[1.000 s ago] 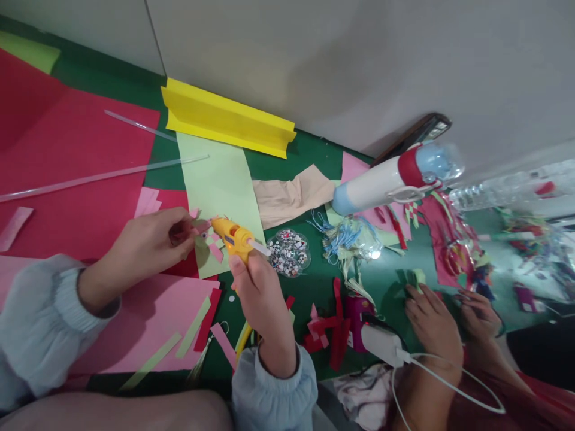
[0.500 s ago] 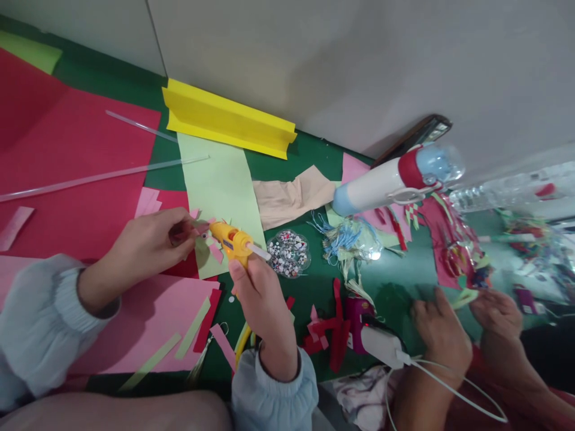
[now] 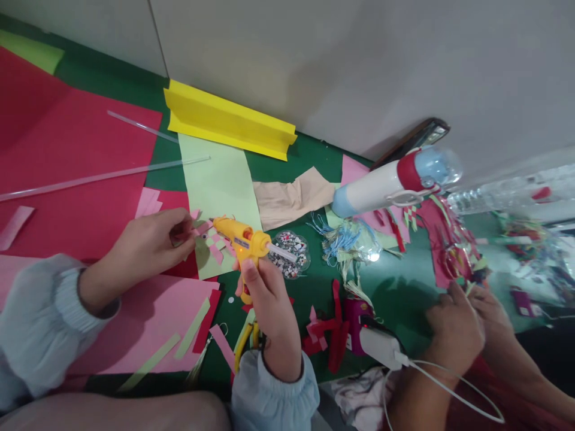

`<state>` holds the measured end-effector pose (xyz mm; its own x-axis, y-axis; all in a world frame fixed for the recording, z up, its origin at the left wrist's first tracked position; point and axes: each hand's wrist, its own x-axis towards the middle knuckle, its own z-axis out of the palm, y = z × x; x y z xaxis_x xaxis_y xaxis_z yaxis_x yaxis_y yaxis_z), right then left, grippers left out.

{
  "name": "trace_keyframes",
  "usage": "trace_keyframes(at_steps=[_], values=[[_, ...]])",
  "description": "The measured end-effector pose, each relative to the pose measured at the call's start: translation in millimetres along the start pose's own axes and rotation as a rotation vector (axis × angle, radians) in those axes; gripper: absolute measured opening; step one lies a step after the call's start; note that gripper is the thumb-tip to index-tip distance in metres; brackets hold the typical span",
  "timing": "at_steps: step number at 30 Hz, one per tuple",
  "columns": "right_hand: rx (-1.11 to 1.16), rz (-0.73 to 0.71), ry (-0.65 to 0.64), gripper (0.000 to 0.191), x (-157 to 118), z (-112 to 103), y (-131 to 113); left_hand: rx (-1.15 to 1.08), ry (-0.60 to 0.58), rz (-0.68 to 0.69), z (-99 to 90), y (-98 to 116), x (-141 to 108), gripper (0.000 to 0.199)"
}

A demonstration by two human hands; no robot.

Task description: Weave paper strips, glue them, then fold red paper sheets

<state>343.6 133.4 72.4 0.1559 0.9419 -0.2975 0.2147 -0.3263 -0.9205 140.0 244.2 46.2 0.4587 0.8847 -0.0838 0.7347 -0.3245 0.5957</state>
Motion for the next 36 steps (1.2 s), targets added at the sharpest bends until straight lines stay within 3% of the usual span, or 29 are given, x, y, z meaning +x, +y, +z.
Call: trace_keyframes(at_steps=[5, 18, 26, 36], values=[[0.138, 0.053, -0.019, 0.05, 0.4, -0.6, 3.7, 0.014, 0.01, -0.003, 0.2, 0.5, -0.3, 0.017], [0.427, 0.027, 0.17, 0.038, 1.5, 2.4, 6.5, -0.048, 0.046, 0.004, 4.1, 0.4, -1.5, 0.03], [0.485, 0.016, 0.183, 0.032, 0.4, 2.9, 9.0, -0.001, 0.029, 0.096, 4.4, -6.2, -3.2, 0.034], [0.419, 0.039, 0.178, 0.036, -0.5, 3.0, 1.9, 0.218, 0.022, 0.198, 7.5, -7.5, -3.5, 0.042]])
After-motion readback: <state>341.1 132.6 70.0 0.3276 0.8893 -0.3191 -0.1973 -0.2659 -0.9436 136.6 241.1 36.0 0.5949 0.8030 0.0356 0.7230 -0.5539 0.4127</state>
